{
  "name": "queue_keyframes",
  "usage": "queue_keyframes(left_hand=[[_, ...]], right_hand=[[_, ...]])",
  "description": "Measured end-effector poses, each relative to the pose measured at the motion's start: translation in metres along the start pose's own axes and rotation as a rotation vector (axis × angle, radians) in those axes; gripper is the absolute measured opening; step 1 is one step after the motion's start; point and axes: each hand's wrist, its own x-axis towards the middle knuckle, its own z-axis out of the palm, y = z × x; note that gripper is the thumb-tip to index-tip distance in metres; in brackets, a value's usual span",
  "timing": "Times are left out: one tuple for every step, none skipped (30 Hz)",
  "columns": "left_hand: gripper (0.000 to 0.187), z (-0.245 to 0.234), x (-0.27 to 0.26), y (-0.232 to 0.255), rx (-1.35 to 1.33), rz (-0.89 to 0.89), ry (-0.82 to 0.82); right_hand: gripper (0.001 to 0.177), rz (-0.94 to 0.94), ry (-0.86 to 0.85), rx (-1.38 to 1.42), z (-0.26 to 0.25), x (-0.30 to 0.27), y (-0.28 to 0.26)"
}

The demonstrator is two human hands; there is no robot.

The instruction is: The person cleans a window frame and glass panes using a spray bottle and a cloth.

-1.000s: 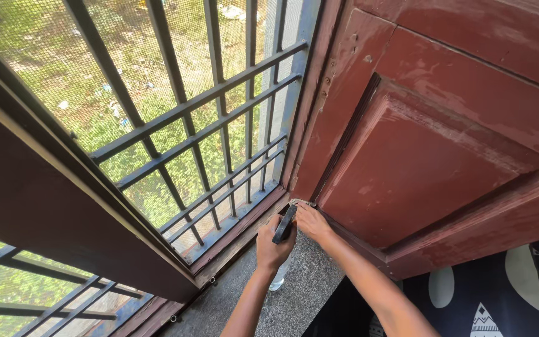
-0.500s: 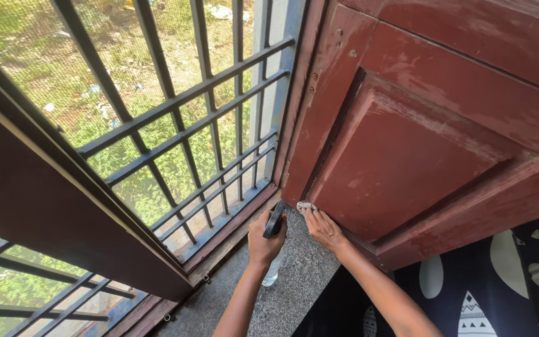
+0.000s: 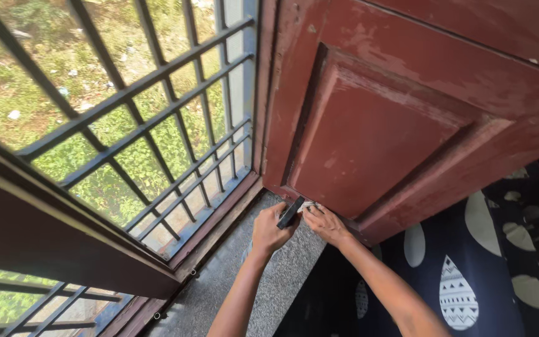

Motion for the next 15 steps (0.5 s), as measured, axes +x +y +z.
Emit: queue_keyframes(left_hand=[[0.034,0.002,-0.001,0.002,0.005,0.024,-0.014],[0.036,0.003,0.000,0.003,0.027,0.027,-0.027],[0.038,0.004,0.000,0.005,0.050,0.030,-0.039],[0.039,0.006,0.000,0.007,0.070,0.032,-0.048],[0.041,0.007,-0.001,0.008,0.083,0.027,-0.077],[0.043,0.008,-0.001,0.009,0.097,0.020,-0.101],[0.045,0.009,-0.001,0.011,0.112,0.013,-0.126],[0.044,0.010,-0.001,0.012,0.102,0.025,-0.128],[0.044,0.010,-0.001,0.013,0.092,0.036,-0.130],[0.043,0.011,-0.001,0.014,0.082,0.050,-0.133],[0.043,0.011,-0.001,0.015,0.078,0.052,-0.140],[0.042,0.011,0.000,0.016,0.074,0.054,-0.148],[0.042,0.012,0.000,0.016,0.071,0.056,-0.155],[0.041,0.012,0.001,0.017,0.071,0.053,-0.163],[0.041,0.012,0.002,0.017,0.071,0.050,-0.171]], right_hand=[[0.039,-0.005,0.009,-0.026,0.000,-0.007,0.000],[0.037,0.003,-0.009,-0.011,0.000,-0.013,0.001],[0.035,0.012,-0.027,0.004,-0.002,-0.021,0.002],[0.034,0.017,-0.046,0.019,-0.004,-0.028,0.003],[0.031,0.032,-0.031,0.062,-0.006,-0.035,0.003],[0.028,0.044,-0.013,0.106,-0.008,-0.041,0.004],[0.026,0.056,0.004,0.150,-0.009,-0.047,0.005],[0.026,0.070,-0.016,0.134,-0.011,-0.054,0.006],[0.026,0.084,-0.036,0.117,-0.012,-0.061,0.005],[0.027,0.099,-0.056,0.099,-0.013,-0.067,0.006],[0.030,0.103,-0.059,0.079,-0.015,-0.074,0.006],[0.032,0.107,-0.060,0.059,-0.015,-0.081,0.005],[0.034,0.111,-0.062,0.038,-0.016,-0.087,0.005],[0.035,0.130,-0.067,0.046,-0.016,-0.092,0.005],[0.036,0.149,-0.073,0.053,-0.016,-0.097,0.004]])
